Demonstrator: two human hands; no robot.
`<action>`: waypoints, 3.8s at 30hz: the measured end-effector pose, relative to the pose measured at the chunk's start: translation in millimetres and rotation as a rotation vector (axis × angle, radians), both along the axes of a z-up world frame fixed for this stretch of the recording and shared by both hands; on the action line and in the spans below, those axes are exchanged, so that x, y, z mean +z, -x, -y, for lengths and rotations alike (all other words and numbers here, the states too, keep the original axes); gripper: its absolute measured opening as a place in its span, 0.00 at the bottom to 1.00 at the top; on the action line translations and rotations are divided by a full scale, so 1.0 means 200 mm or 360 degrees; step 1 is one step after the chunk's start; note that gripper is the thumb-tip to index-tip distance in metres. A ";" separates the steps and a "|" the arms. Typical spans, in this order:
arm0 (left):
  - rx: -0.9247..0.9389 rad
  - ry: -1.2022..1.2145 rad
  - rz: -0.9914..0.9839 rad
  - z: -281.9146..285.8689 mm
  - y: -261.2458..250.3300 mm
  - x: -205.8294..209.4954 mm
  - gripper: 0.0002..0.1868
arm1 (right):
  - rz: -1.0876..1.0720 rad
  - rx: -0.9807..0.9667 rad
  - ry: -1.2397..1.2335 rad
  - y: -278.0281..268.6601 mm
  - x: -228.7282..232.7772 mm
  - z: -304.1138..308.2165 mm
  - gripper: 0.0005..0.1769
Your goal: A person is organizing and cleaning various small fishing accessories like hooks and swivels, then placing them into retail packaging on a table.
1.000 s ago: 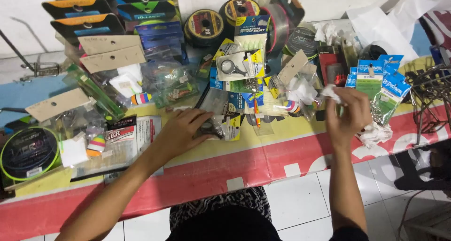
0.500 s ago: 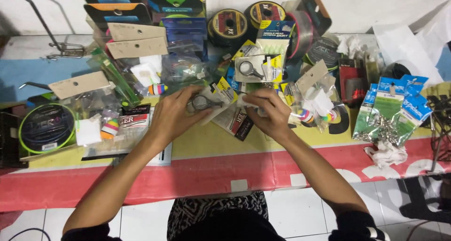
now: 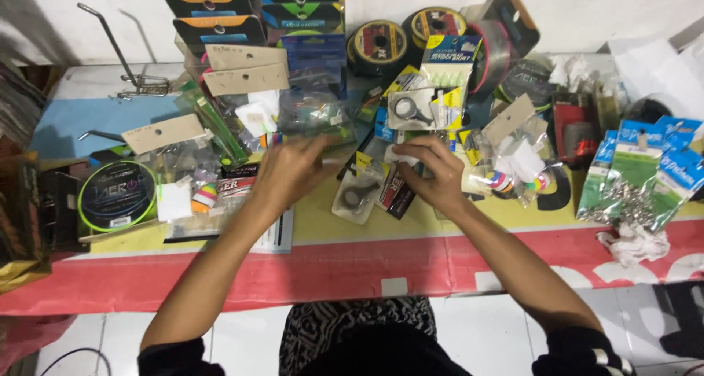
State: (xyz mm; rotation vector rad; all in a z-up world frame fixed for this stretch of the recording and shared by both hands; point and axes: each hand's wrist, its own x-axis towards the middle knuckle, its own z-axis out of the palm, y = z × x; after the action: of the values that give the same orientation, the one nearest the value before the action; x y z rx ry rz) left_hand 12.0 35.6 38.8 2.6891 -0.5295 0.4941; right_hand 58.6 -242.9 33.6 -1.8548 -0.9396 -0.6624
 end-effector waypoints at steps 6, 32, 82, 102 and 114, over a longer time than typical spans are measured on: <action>0.0150 -0.0234 0.0206 -0.06 -0.04 -0.06 0.31 | 0.0051 -0.0042 0.0044 0.00 0.00 -0.01 0.13; -0.0099 0.0494 0.0462 0.14 0.02 -0.08 0.23 | 0.0346 -0.0047 0.0023 0.09 0.01 0.00 0.15; -0.0254 0.0738 0.0655 0.23 0.18 -0.03 0.32 | 0.0507 0.0282 0.0046 0.09 0.02 -0.06 0.10; -0.0301 0.1274 0.0236 0.28 0.14 -0.11 0.24 | 0.0513 0.0525 -0.0058 0.12 -0.07 -0.09 0.13; 0.0079 0.1589 -0.0335 0.29 0.15 -0.05 0.24 | 0.0768 0.0295 0.0165 0.17 0.07 -0.13 0.07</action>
State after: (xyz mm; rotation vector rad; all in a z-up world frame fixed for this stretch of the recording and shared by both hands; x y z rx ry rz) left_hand -17.3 -21.5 27.9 1.7594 -0.0903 0.3452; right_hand 23.7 -216.4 47.2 -1.6982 -1.4617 -0.9838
